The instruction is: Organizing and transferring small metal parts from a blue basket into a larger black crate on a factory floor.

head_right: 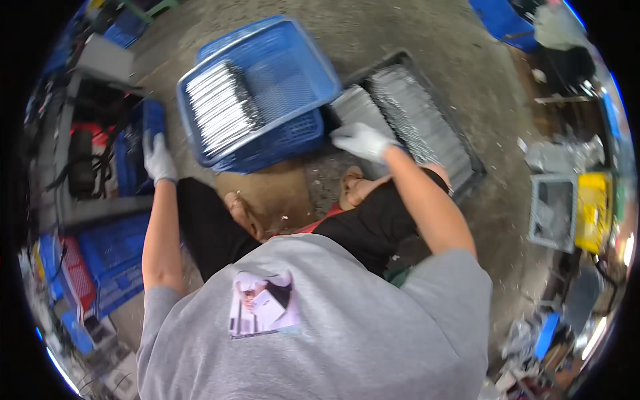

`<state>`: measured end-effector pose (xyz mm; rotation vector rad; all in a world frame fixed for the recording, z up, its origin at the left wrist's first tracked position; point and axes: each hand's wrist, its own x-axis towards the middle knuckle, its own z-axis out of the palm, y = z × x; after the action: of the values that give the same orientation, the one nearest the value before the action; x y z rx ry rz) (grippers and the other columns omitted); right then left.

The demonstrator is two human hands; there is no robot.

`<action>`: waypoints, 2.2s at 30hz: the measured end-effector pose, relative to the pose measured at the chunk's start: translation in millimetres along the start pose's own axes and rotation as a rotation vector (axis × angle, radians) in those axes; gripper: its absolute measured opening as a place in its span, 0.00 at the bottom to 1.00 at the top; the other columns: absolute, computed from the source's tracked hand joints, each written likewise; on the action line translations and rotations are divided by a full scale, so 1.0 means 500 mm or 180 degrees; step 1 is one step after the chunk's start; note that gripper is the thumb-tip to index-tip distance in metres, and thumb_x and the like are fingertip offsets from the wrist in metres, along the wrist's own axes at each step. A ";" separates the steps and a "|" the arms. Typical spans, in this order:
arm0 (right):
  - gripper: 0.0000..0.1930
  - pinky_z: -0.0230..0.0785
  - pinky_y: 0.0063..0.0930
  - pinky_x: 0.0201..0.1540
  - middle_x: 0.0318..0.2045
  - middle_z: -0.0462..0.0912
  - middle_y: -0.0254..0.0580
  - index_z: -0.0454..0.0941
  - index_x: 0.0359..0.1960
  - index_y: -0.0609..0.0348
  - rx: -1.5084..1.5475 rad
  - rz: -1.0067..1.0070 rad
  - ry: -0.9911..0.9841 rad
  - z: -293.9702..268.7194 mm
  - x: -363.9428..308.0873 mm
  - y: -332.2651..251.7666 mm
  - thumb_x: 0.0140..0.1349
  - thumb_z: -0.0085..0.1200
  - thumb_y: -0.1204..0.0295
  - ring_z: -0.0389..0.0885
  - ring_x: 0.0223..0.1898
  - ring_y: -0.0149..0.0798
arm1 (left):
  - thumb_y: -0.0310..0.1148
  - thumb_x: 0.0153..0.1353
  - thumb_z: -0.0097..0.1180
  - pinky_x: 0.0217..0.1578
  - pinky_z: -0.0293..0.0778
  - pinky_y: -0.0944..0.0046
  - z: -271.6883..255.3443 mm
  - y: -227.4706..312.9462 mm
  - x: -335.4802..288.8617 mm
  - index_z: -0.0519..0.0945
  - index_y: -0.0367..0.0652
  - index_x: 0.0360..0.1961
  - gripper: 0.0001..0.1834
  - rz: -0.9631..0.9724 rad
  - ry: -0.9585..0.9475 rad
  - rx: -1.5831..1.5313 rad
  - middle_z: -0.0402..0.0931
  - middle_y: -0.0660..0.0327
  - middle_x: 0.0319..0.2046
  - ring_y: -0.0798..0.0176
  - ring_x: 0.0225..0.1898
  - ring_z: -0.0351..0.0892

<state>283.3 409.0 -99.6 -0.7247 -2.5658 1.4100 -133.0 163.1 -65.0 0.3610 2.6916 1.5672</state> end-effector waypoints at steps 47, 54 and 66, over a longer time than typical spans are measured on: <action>0.38 0.58 0.52 0.73 0.71 0.54 0.82 0.58 0.68 0.86 0.3746 0.1937 0.2001 0.118 0.187 -0.090 0.68 0.61 0.65 0.61 0.70 0.71 | 0.52 0.70 0.52 0.71 0.61 0.44 0.397 0.087 0.069 0.76 0.54 0.65 0.27 0.3804 -0.4247 0.4006 0.70 0.63 0.70 0.52 0.71 0.66; 0.41 0.48 0.58 0.77 0.73 0.47 0.81 0.50 0.71 0.84 0.5207 0.3054 0.1668 0.285 0.200 0.004 0.68 0.59 0.68 0.48 0.75 0.75 | 0.57 0.72 0.46 0.76 0.51 0.39 0.384 0.039 0.222 0.68 0.57 0.73 0.32 0.3671 -0.2104 0.2226 0.55 0.54 0.77 0.45 0.79 0.50; 0.22 0.62 0.51 0.72 0.62 0.73 0.61 0.68 0.63 0.73 0.5458 0.1519 0.1295 0.343 0.220 -0.103 0.71 0.53 0.75 0.75 0.62 0.56 | 0.61 0.70 0.42 0.63 0.71 0.46 0.398 -0.015 0.446 0.70 0.48 0.71 0.37 0.1733 -0.2346 0.2643 0.74 0.48 0.65 0.40 0.64 0.73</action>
<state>112.3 306.3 -165.5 -0.9646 -0.3011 2.3906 -327.7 375.0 -146.4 1.4168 2.5139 0.0995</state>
